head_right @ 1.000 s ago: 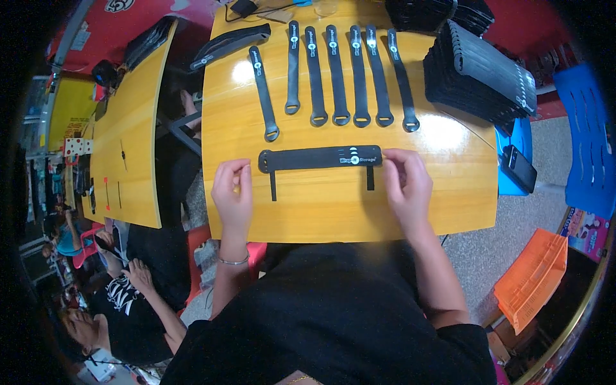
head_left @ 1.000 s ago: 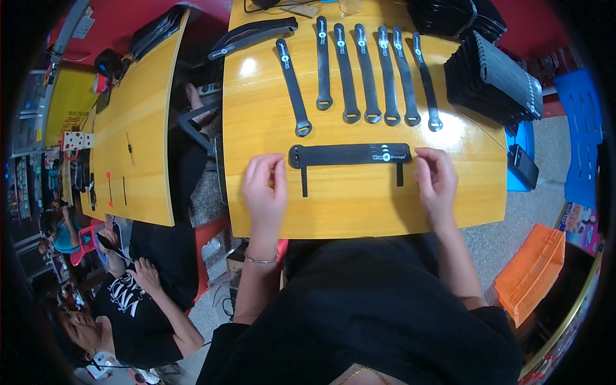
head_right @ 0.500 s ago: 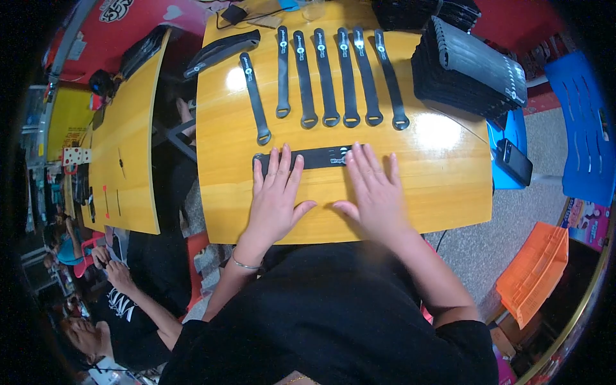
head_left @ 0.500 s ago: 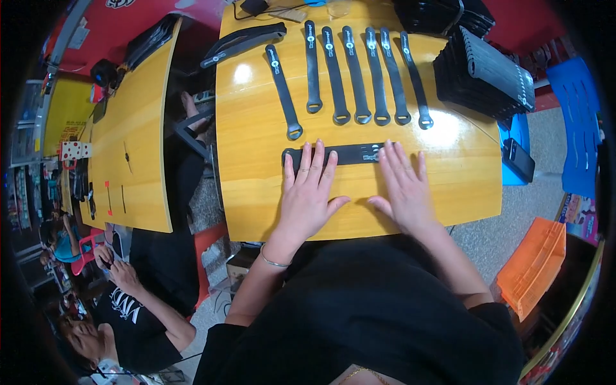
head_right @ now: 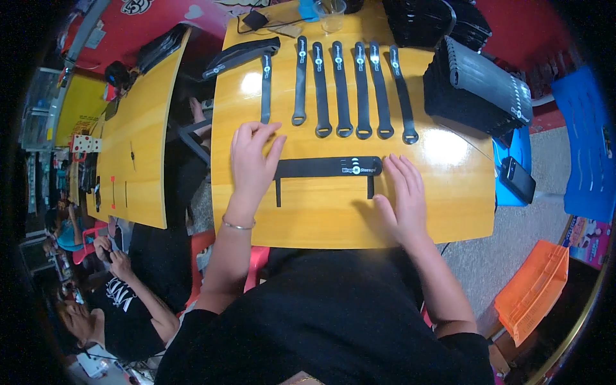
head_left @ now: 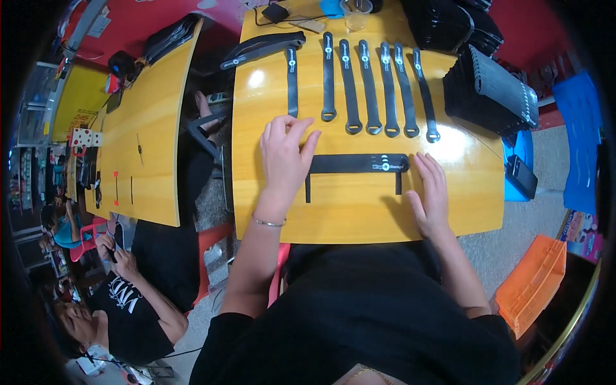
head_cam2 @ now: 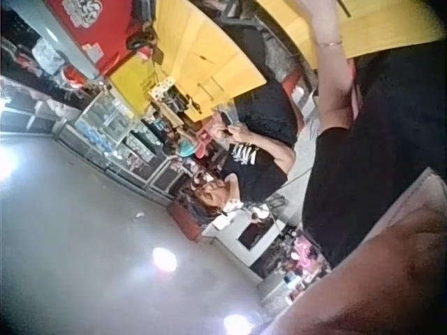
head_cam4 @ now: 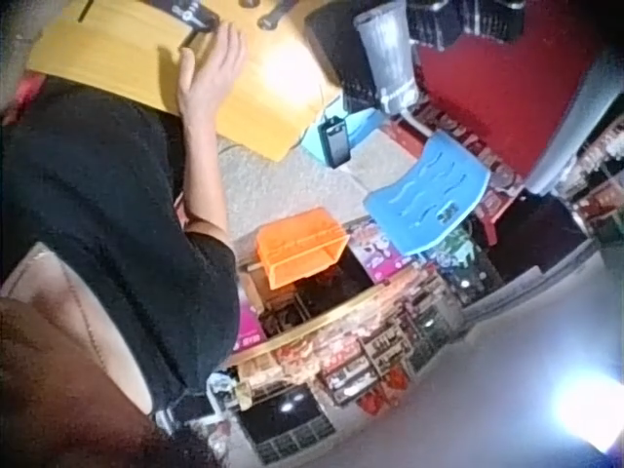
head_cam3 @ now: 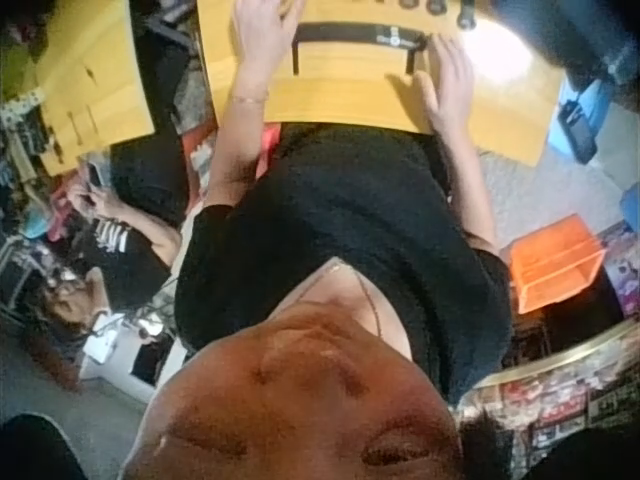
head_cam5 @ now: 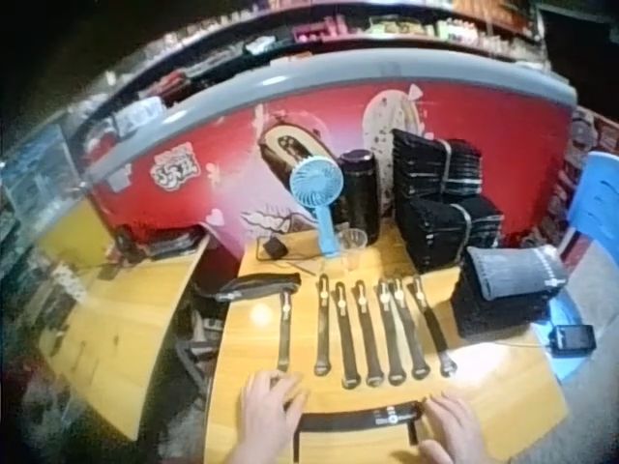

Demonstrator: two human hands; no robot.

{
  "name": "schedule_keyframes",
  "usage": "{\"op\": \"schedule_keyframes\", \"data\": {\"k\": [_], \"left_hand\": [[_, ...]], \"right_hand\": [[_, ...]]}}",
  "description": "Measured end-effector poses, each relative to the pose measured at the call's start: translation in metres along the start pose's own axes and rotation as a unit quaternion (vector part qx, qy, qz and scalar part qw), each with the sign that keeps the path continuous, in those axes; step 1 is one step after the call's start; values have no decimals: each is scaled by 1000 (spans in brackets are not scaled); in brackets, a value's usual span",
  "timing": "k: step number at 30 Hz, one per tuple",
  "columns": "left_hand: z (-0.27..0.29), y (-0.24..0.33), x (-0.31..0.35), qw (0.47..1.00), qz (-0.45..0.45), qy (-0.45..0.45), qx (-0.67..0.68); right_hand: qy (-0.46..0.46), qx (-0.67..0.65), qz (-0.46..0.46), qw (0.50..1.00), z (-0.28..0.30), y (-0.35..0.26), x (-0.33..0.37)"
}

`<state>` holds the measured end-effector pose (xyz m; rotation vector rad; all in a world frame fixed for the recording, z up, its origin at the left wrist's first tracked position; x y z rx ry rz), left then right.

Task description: Assembling and stacking black straps and components at a workbench.

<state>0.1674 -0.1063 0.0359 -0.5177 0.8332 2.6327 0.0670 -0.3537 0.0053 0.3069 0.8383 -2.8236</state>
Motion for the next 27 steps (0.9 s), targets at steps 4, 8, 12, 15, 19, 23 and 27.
{"op": "schedule_keyframes", "data": {"k": [4,8,12,15,19,23,27], "left_hand": [[2,-23,-9,999,40,22,-27],[8,-31,-20,994,57,70,-65],[-12,-73,-15,996,85,-25,-26],[2,-87,-3,992,125,-28,5],[27,-115,30,968,222,-57,106],[49,-124,68,946,243,-3,214],[87,-32,56,983,107,-6,146]], "right_hand": [[26,-31,-6,999,5,-2,0],[52,-33,-1,998,8,-4,0],[55,-30,3,998,6,-4,1],[61,-37,-5,997,7,-3,2],[76,-49,-10,996,7,-2,3],[84,-34,26,995,12,-11,2],[-12,-237,8,971,6,-49,-12]]}}
Point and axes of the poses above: each hand's wrist, its own x-axis away from the middle knuckle, its own z-axis out of the back of the hand, y = z × x, the point moved 7 cm from there along -x, towards the middle knuckle, and after that the axes turned 3 degrees about x, right-handed, at the moved point
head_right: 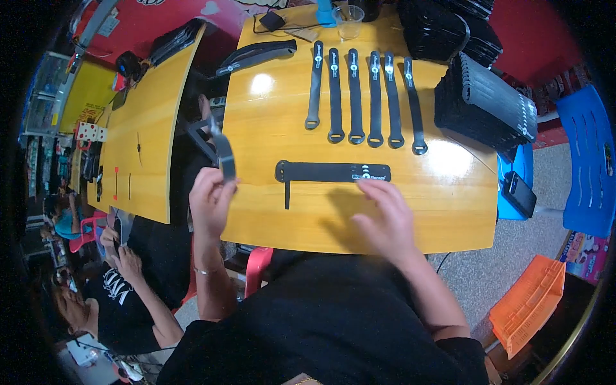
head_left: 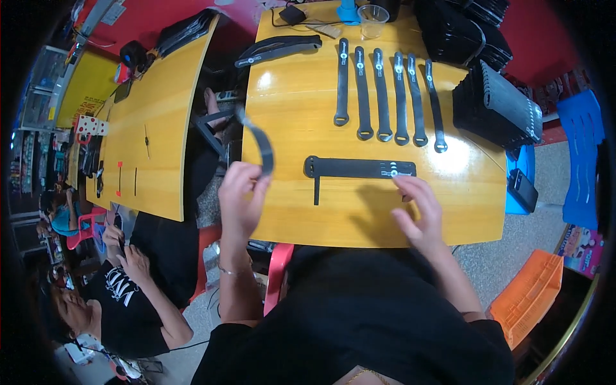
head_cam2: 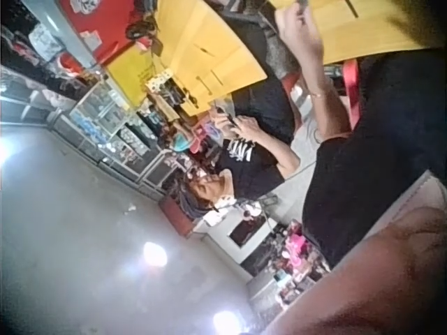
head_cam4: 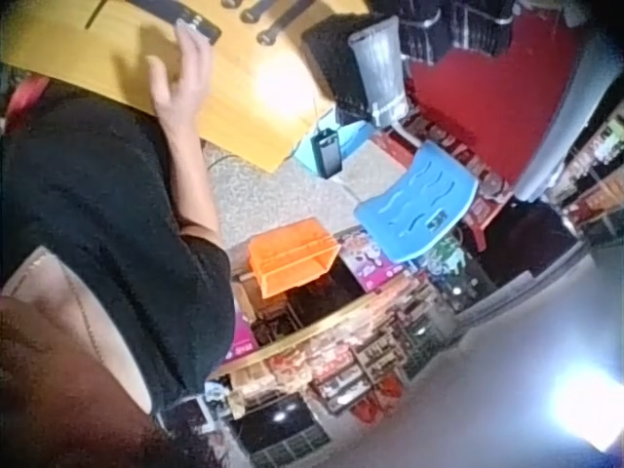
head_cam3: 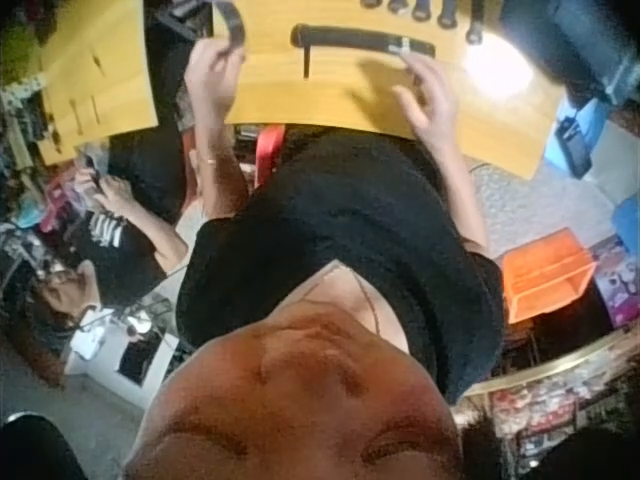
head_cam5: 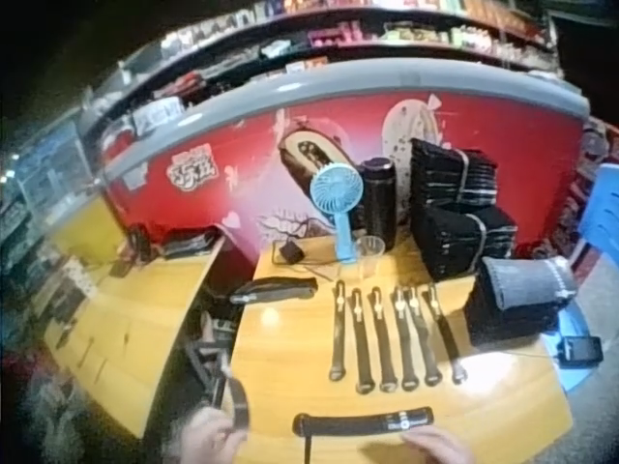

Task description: Assembling and stacking black straps and components at a workbench.

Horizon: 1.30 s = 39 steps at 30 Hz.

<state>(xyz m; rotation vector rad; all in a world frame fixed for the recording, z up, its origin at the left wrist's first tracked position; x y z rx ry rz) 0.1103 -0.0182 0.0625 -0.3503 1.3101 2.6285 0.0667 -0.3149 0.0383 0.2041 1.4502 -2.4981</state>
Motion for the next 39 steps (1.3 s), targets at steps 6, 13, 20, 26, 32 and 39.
{"op": "schedule_keyframes", "data": {"k": [6,13,20,26,32,39], "left_hand": [[-43,53,19,975,-34,-208,63],[-63,19,32,956,108,-204,184],[-72,-9,32,919,179,-151,317],[-78,-35,29,897,264,-119,332],[-82,-49,21,901,269,-76,331],[-81,-54,15,929,226,-44,289]], "right_hand": [[-68,-389,-134,909,-34,-27,-15],[-38,-277,-173,944,-18,10,5],[7,-213,-234,948,-10,46,18],[35,-165,-242,955,-1,63,15],[52,-186,-282,940,2,70,12],[52,-159,-253,953,2,71,11]]}}
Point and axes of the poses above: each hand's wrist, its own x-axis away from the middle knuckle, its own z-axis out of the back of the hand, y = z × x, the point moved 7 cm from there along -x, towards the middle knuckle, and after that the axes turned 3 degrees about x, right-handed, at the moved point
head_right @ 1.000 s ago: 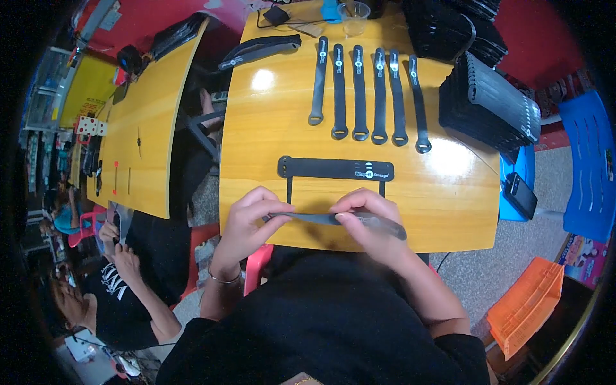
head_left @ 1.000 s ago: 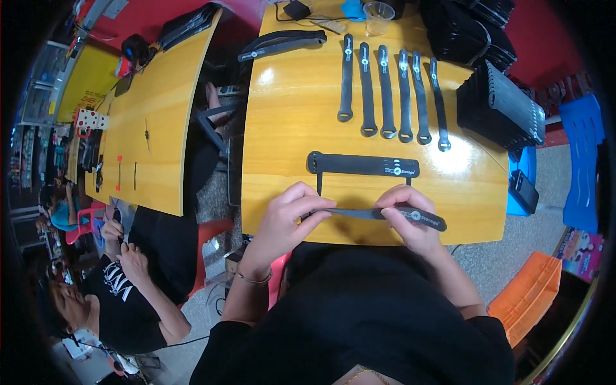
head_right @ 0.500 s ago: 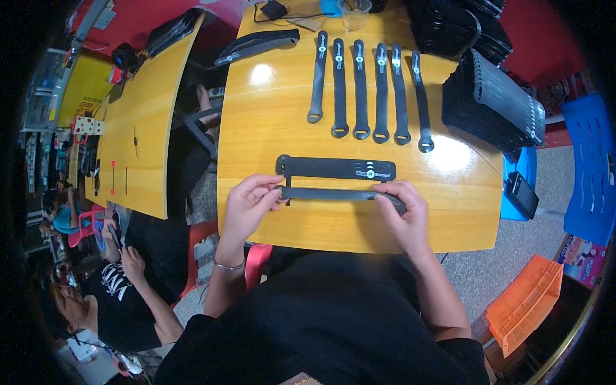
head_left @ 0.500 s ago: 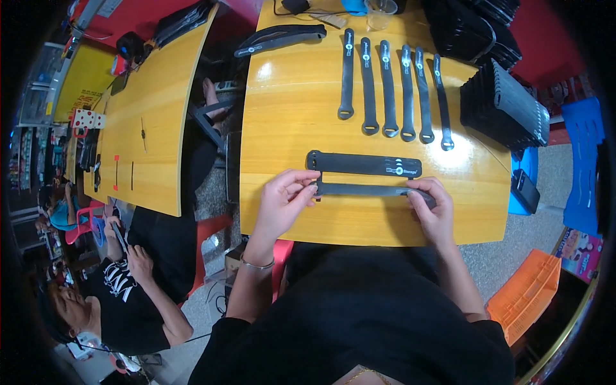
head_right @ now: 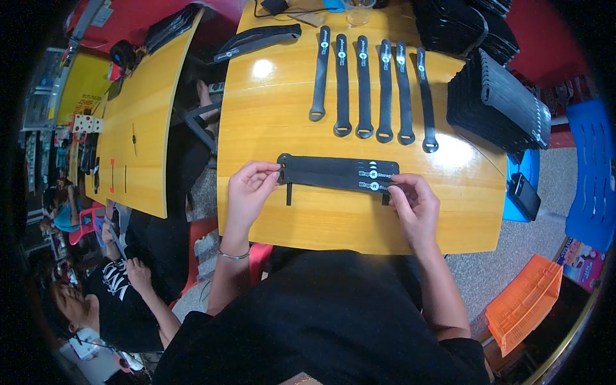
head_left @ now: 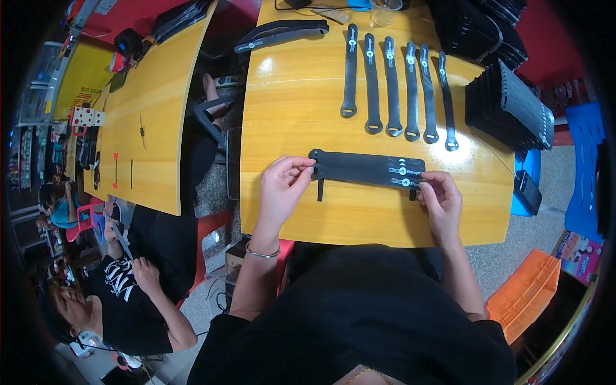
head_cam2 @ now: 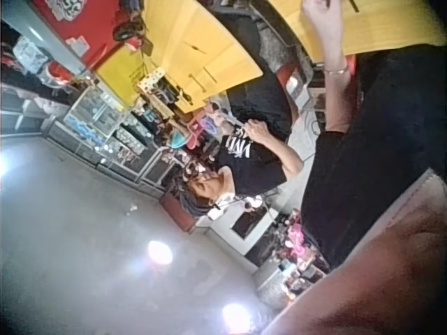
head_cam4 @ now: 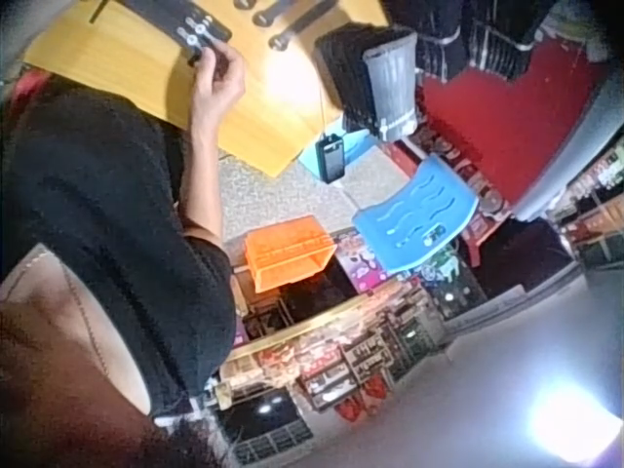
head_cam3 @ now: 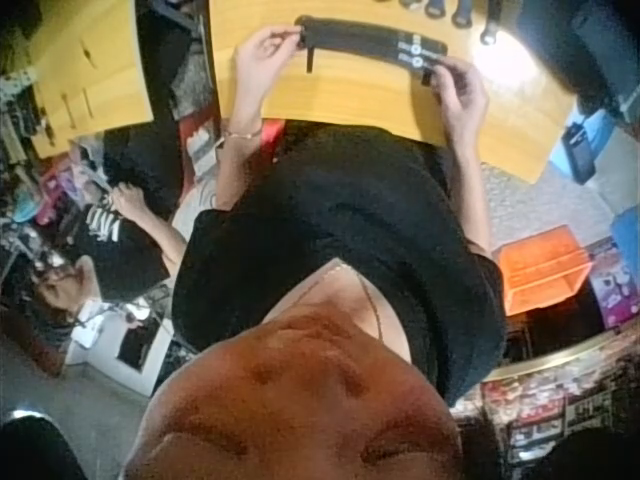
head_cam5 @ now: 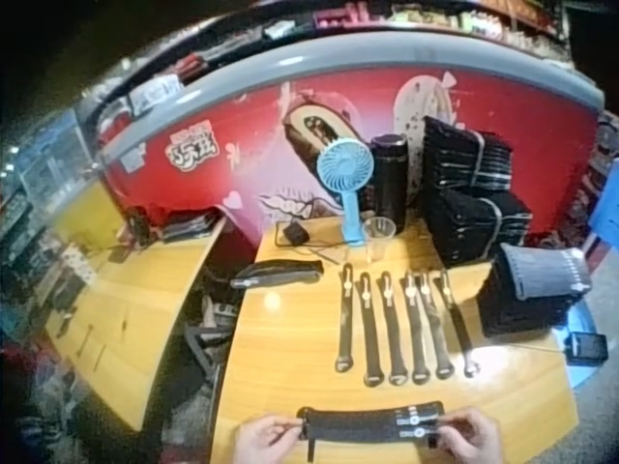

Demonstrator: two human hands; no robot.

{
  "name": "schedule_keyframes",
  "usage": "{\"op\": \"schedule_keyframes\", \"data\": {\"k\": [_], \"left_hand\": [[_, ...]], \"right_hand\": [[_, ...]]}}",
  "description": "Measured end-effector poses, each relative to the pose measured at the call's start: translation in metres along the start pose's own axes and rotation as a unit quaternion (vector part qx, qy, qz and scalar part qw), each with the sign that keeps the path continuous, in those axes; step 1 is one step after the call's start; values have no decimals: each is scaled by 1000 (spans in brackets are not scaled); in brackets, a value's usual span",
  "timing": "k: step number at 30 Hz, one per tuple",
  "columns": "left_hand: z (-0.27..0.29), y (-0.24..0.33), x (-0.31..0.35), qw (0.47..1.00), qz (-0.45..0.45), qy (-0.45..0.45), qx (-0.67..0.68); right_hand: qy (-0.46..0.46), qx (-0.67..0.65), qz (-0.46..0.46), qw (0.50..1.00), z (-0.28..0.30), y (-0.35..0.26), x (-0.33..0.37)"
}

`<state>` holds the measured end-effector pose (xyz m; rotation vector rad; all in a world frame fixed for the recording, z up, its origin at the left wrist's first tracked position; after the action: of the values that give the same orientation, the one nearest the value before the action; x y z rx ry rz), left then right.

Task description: Assembling and stacking black straps and components at a workbench.

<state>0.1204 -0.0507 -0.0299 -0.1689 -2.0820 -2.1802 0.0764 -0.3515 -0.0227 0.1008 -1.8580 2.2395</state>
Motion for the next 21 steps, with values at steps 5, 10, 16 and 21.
{"op": "schedule_keyframes", "data": {"k": [5,10,16,21], "left_hand": [[3,-10,-2,1000,6,18,-2],[3,-15,-2,1000,9,27,5],[1,-13,-6,1000,13,25,-7],[1,-12,-6,999,24,30,-3]], "right_hand": [[20,-26,-8,999,3,1,-3],[30,-1,8,1000,5,-2,-4],[40,30,32,998,7,-2,-6],[42,48,48,997,6,-3,-8]]}}
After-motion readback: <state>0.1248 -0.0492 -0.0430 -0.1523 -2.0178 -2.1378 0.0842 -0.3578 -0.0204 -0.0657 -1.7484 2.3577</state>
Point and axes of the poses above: each hand's wrist, its own x-axis away from the middle knuckle, its own z-axis out of the back of the hand, y = z × x, the point moved 7 cm from there along -x, towards the middle knuckle, and after that the axes turned 3 degrees about x, right-handed, at the moved point
